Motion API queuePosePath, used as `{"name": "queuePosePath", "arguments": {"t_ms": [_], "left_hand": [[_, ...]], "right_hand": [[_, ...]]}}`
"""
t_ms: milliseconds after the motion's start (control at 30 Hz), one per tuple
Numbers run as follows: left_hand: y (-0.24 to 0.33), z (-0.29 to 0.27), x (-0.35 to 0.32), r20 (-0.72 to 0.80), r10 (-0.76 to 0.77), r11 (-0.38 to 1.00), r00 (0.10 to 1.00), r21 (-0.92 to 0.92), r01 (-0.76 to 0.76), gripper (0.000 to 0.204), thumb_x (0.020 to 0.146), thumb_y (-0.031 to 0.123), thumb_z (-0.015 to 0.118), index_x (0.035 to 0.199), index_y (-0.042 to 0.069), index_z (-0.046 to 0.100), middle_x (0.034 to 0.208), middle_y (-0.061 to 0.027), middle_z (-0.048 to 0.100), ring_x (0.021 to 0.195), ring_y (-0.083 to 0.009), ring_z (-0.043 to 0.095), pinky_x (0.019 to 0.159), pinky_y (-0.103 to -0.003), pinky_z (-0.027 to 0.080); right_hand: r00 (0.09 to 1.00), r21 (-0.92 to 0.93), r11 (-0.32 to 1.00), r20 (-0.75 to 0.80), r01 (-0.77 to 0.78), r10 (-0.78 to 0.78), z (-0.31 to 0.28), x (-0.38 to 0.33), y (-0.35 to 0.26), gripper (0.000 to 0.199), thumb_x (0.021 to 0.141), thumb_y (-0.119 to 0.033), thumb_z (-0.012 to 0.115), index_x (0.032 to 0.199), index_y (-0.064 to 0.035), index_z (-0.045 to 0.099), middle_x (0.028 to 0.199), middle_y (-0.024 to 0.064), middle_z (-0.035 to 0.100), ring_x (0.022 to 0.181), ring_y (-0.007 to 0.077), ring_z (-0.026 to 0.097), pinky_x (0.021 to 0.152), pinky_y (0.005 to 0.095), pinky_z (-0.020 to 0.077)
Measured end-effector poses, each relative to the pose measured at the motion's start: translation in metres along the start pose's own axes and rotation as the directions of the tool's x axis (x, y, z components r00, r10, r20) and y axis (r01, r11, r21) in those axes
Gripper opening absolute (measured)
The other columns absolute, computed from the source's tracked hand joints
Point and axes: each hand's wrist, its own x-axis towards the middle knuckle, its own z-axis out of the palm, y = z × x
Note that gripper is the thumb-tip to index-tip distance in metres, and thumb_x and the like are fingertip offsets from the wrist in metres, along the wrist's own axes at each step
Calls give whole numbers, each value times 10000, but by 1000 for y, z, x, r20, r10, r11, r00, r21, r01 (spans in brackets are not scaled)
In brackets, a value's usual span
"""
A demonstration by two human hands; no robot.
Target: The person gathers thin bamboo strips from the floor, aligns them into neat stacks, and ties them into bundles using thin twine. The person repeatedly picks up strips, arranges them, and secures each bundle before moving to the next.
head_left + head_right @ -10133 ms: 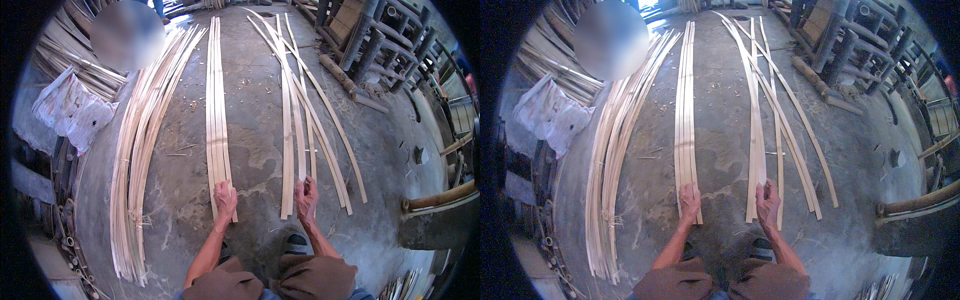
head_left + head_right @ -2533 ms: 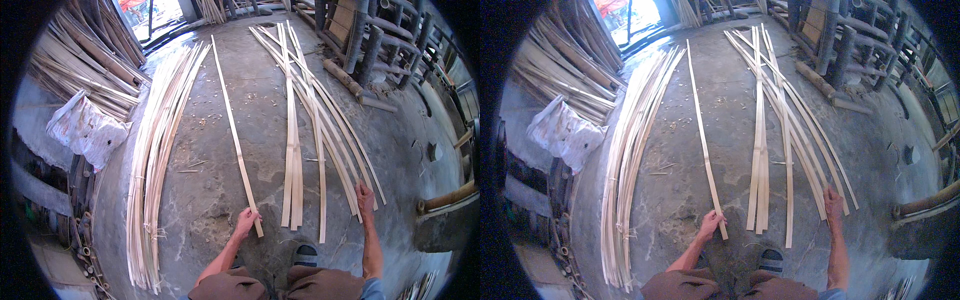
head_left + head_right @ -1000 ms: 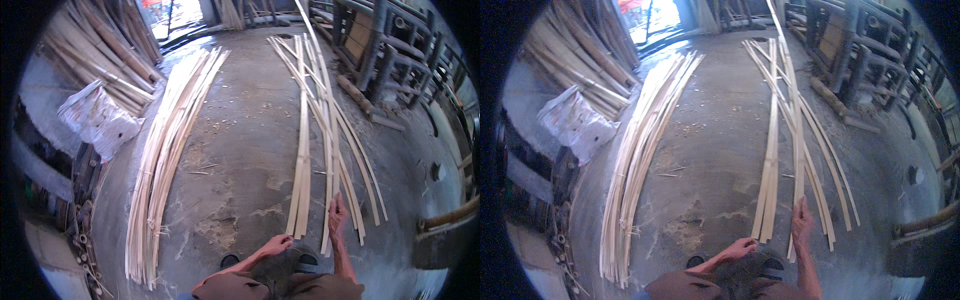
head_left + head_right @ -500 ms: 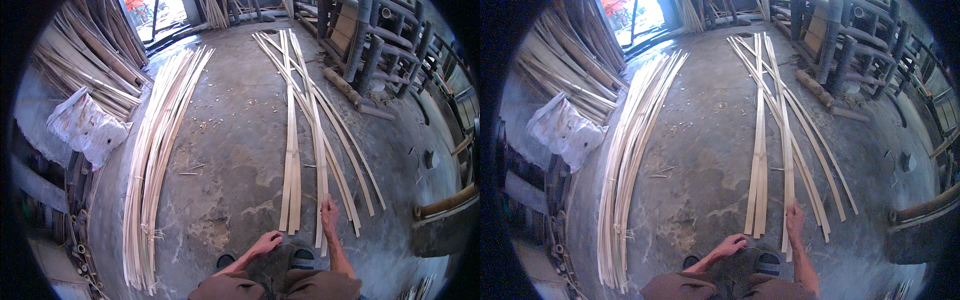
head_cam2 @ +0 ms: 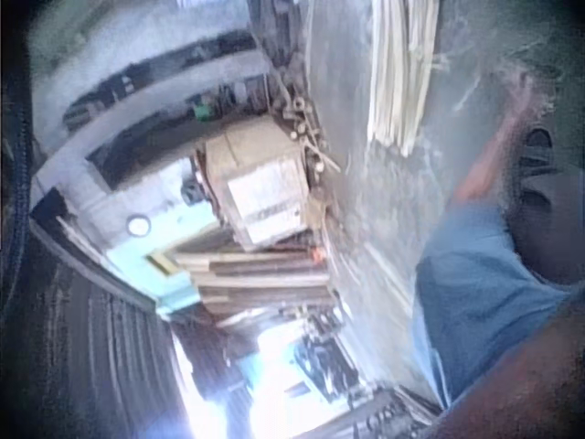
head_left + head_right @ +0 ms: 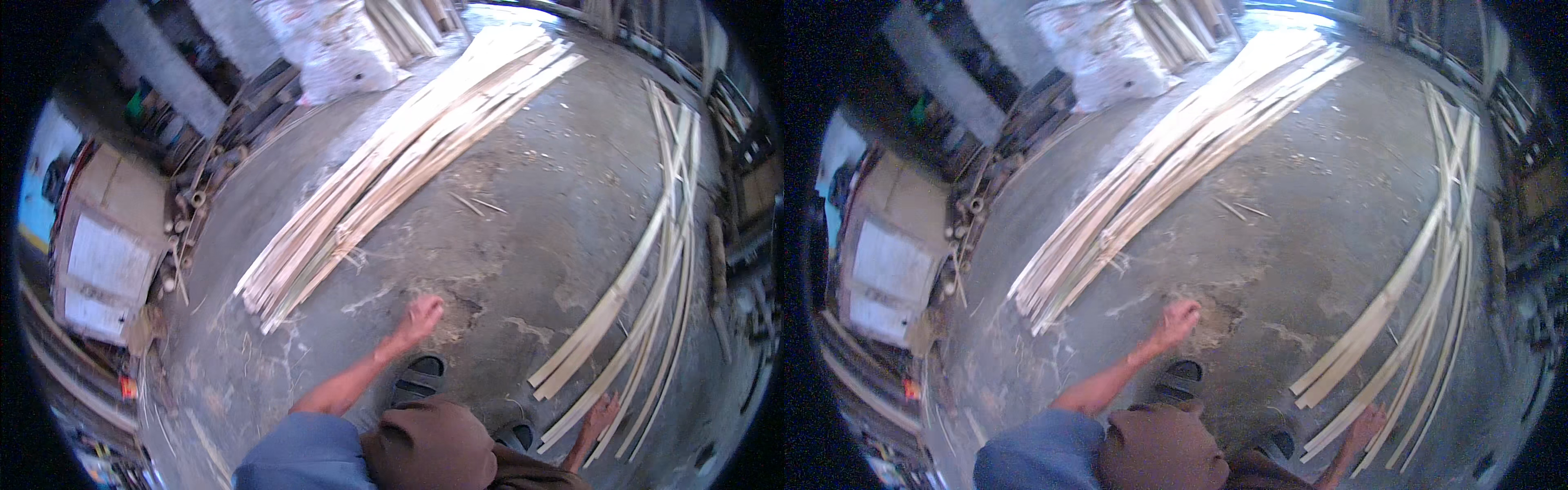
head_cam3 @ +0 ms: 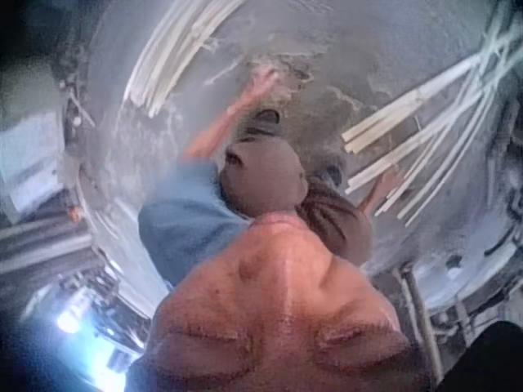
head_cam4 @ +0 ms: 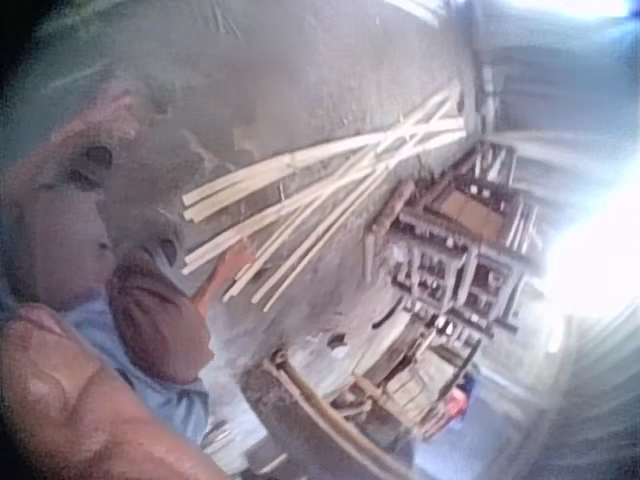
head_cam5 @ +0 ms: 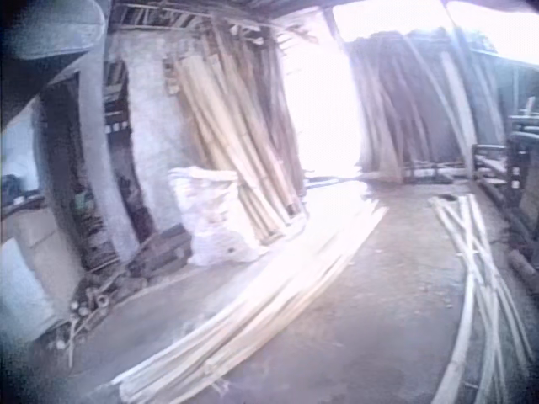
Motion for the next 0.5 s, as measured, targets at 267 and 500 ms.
{"name": "queuePosePath", "arguments": {"t_ms": [267, 500], "left_hand": [[-141, -198, 46, -586, -144, 642, 797, 558, 526, 682, 858, 380, 649, 1404, 28, 444, 1465, -273, 352, 1358, -449, 337, 1119, -544, 289], [-211, -296, 45, -223, -610, 683, 760, 338, 647, 1068, 712, 637, 719, 1498, 41, 309, 1460, -279, 412, 1364, -424, 392, 1119, -553, 305]], "right_hand": [[981, 215, 969, 125, 121, -150, -14, 32, -5, 443, 992, -313, 532, 1295, 9, 566, 1254, 242, 521, 1154, 391, 519, 968, 445, 438], [952, 250, 948, 182, 196, -245, -40, 26, -71, 361, 986, -261, 547, 1233, -6, 610, 1199, 187, 522, 1054, 314, 562, 875, 384, 474]]}}
